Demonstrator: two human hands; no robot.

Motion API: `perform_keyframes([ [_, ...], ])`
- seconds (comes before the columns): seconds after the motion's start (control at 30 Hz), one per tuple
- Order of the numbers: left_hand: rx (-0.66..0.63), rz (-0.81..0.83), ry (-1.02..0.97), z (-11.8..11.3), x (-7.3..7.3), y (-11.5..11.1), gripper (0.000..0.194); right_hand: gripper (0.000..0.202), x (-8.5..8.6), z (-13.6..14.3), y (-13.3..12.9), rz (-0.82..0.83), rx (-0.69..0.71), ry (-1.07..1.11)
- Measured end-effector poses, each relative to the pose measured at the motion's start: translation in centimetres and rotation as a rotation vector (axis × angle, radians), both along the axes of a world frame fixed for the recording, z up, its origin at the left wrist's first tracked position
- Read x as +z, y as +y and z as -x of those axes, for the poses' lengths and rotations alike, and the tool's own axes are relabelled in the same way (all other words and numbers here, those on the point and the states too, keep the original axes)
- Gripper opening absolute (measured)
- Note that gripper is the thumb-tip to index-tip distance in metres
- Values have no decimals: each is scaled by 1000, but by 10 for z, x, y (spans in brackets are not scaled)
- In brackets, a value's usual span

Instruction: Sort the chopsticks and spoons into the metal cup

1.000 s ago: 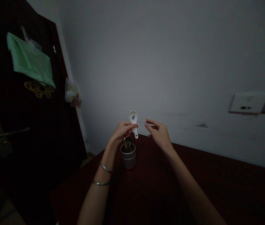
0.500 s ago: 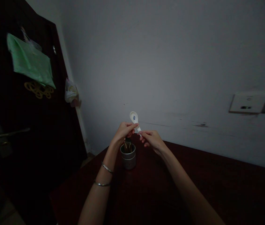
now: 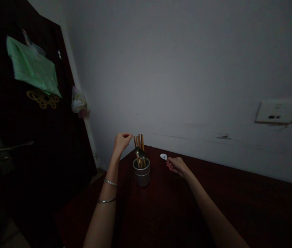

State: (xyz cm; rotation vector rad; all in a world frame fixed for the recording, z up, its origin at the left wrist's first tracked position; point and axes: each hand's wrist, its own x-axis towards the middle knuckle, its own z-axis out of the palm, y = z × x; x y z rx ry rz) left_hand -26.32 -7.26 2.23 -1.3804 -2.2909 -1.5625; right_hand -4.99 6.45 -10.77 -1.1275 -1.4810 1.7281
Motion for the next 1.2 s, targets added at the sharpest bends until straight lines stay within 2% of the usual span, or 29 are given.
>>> perform_keyframes([
  [0.1, 13, 75, 31, 10, -4, -2, 26, 23, -6, -2, 1, 10, 18, -48],
  [0.23, -78, 182, 22, 21, -11, -1, 22, 22, -10, -3, 1, 19, 115, -74],
  [0.4, -196, 263, 4, 23, -15, 2, 24, 24, -14, -1, 0, 22, 179, -110],
  [0.77, -262, 400, 27, 19, -15, 1, 22, 29, -21, -5, 4, 13, 149, -167],
  [1.07, -304, 408, 27, 13, -14, 0, 19, 35, -23, -10, 10, -3, 155, -203],
  [1.2, -275, 394, 35, 6, -12, 1, 12, 35, -21, -18, 17, -6, 112, -206],
])
